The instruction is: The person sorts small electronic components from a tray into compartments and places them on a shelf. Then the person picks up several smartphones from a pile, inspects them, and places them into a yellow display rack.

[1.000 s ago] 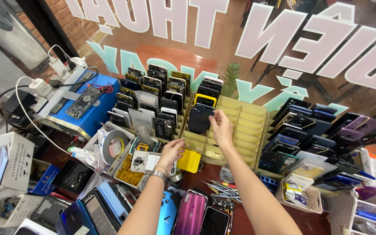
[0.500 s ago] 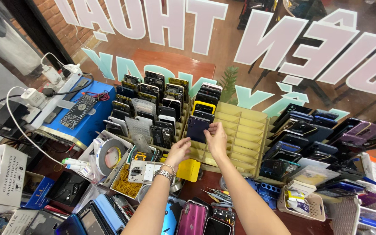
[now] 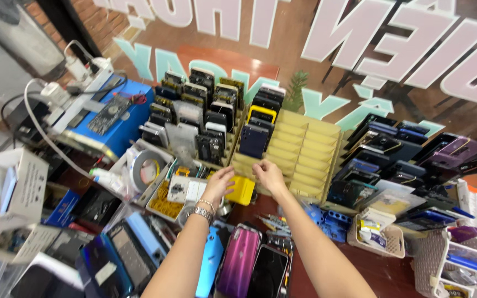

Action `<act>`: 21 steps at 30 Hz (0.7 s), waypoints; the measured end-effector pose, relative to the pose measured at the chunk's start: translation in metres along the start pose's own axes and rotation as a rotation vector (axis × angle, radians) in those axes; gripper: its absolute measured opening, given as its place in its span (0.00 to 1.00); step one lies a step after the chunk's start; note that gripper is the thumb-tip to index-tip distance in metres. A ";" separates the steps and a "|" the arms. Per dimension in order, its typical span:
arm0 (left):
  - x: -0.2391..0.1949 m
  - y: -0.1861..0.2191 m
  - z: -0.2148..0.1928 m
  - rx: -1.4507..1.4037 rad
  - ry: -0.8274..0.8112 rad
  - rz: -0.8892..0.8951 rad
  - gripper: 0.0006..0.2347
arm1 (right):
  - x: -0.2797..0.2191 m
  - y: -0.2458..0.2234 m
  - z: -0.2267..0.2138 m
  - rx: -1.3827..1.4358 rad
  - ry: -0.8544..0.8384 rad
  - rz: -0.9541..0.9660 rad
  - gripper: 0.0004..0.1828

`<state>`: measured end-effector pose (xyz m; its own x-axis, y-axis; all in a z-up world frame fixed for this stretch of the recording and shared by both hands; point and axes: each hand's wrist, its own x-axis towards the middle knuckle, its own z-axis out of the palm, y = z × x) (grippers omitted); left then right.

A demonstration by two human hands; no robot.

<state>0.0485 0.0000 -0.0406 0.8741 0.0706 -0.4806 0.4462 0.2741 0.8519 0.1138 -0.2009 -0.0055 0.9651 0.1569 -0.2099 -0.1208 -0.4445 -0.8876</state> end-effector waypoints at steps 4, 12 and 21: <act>-0.024 -0.023 -0.024 -0.024 0.058 0.051 0.17 | -0.033 0.010 0.019 0.157 -0.323 0.046 0.14; -0.078 -0.073 -0.058 0.215 0.272 0.130 0.15 | -0.088 0.009 0.039 0.171 -0.318 0.061 0.16; -0.173 -0.070 -0.040 0.953 0.538 0.195 0.11 | -0.150 0.012 0.065 -0.024 -0.413 -0.021 0.13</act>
<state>-0.1413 0.0067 -0.0252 0.8511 0.5027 -0.1516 0.4771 -0.6200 0.6228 -0.0479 -0.1726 -0.0108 0.7921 0.5046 -0.3436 -0.0923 -0.4573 -0.8845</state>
